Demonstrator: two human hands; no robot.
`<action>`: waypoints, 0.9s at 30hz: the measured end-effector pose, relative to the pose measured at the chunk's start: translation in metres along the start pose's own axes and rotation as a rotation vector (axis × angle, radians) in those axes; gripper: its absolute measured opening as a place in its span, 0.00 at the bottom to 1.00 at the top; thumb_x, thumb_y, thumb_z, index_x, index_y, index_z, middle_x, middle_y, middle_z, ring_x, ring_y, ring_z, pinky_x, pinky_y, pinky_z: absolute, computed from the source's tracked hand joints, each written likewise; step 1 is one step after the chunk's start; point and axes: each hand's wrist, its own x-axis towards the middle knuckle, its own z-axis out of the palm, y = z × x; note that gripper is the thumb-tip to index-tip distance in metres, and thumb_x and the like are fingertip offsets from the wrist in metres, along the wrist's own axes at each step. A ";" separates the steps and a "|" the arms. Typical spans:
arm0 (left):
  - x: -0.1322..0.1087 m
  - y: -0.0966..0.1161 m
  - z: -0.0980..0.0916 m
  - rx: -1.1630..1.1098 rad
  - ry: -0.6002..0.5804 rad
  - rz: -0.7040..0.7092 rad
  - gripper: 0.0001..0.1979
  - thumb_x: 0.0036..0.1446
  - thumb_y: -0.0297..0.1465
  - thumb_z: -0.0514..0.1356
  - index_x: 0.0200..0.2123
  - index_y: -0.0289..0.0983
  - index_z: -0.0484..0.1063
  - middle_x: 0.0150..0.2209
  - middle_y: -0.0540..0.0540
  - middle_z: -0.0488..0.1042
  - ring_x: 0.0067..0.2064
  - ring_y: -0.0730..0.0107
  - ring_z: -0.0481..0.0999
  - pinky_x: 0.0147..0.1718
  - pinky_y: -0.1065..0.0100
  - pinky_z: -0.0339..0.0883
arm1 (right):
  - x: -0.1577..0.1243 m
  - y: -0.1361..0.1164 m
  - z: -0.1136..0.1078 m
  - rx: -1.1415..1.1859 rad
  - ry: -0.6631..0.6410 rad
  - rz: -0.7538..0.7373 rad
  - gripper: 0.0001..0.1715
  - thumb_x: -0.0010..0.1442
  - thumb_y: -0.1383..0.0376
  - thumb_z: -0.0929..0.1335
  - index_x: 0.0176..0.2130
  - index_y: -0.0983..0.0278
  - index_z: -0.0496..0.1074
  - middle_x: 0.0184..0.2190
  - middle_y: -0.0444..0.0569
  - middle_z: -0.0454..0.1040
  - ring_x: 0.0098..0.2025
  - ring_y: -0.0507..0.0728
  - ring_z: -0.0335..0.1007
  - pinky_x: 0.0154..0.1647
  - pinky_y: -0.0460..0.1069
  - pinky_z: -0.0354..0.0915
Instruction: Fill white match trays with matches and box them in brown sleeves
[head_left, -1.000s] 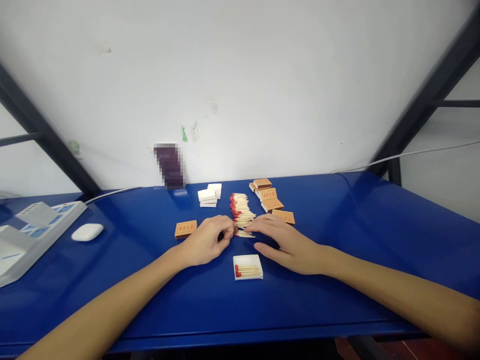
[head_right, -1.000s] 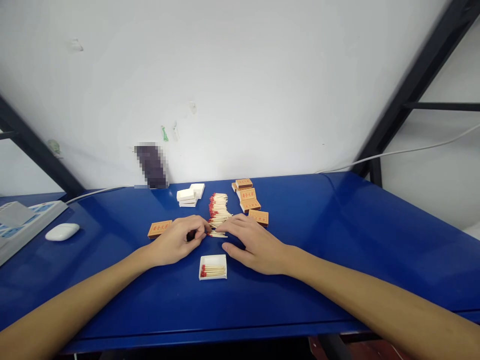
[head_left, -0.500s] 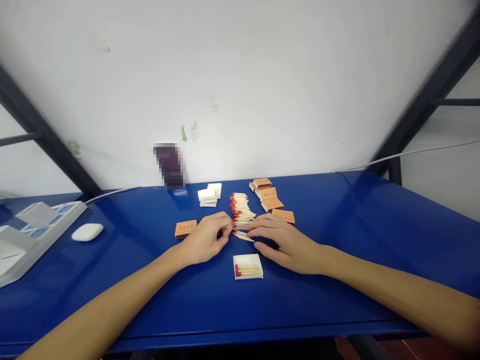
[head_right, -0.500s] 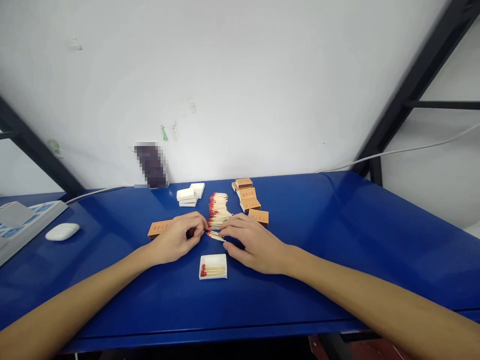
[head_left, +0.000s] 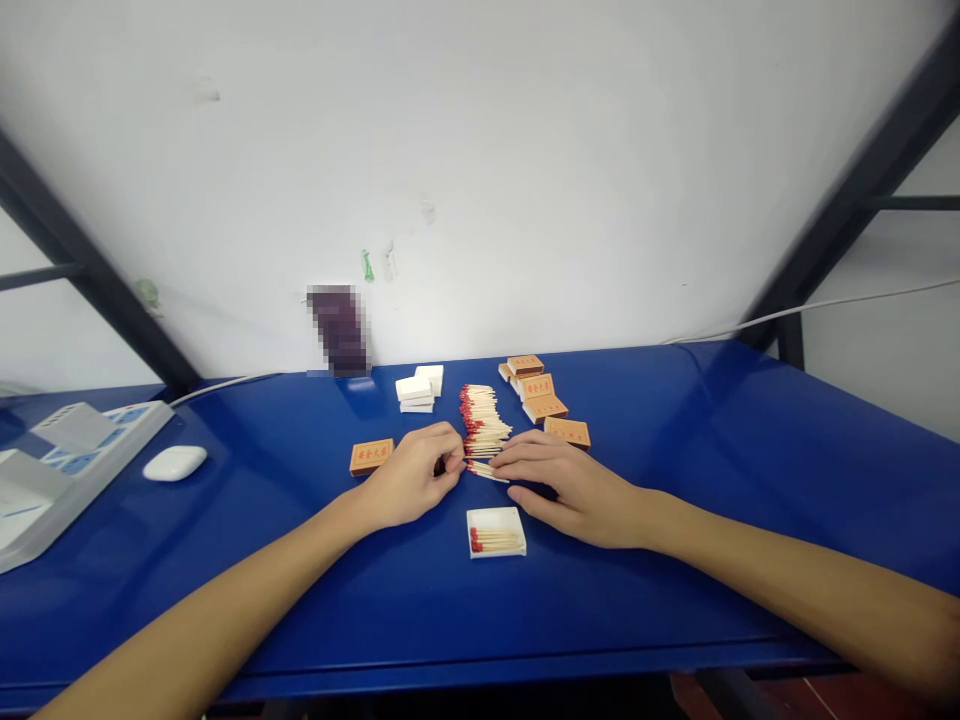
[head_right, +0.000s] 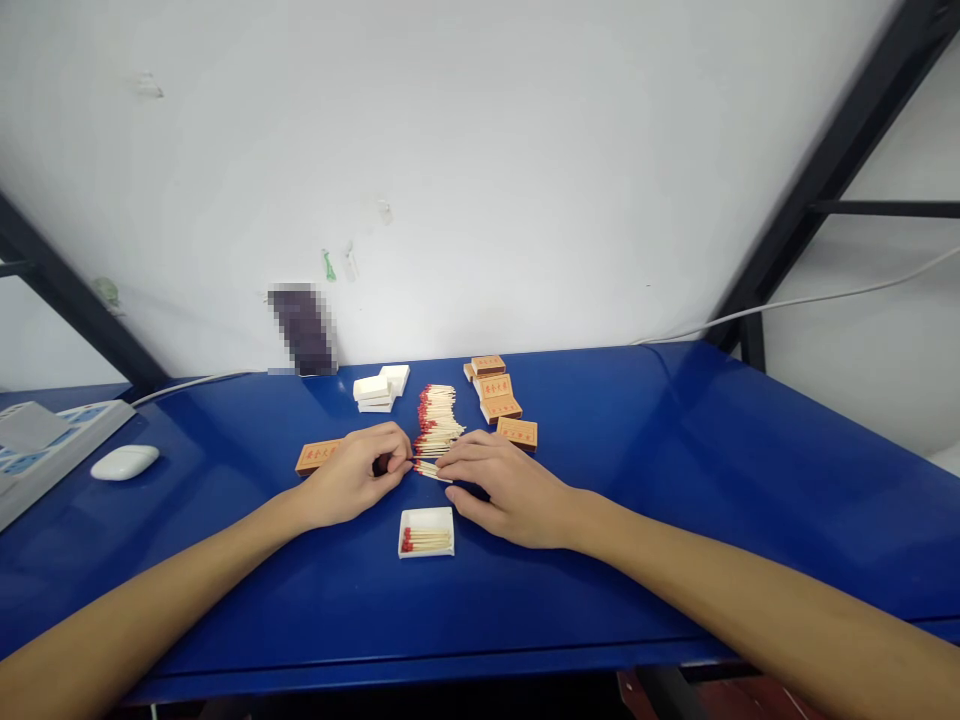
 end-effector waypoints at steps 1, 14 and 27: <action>0.000 0.000 0.000 0.001 0.002 0.000 0.11 0.56 0.21 0.54 0.24 0.37 0.57 0.30 0.50 0.66 0.30 0.72 0.65 0.31 0.69 0.58 | 0.000 0.000 0.000 0.003 0.001 -0.002 0.17 0.68 0.66 0.63 0.52 0.62 0.75 0.48 0.52 0.78 0.54 0.60 0.69 0.56 0.59 0.66; 0.000 -0.001 0.000 0.015 -0.010 0.003 0.11 0.55 0.20 0.53 0.25 0.37 0.56 0.29 0.51 0.64 0.29 0.72 0.62 0.30 0.69 0.57 | -0.001 -0.001 0.000 0.015 0.013 -0.010 0.16 0.68 0.66 0.63 0.51 0.61 0.75 0.49 0.52 0.77 0.53 0.60 0.70 0.55 0.59 0.66; 0.000 -0.002 0.001 0.039 0.001 -0.039 0.13 0.60 0.24 0.54 0.24 0.37 0.54 0.30 0.50 0.65 0.31 0.71 0.64 0.31 0.69 0.58 | -0.001 -0.001 -0.002 0.019 -0.007 0.006 0.17 0.70 0.65 0.62 0.52 0.62 0.75 0.50 0.52 0.77 0.55 0.60 0.68 0.57 0.58 0.64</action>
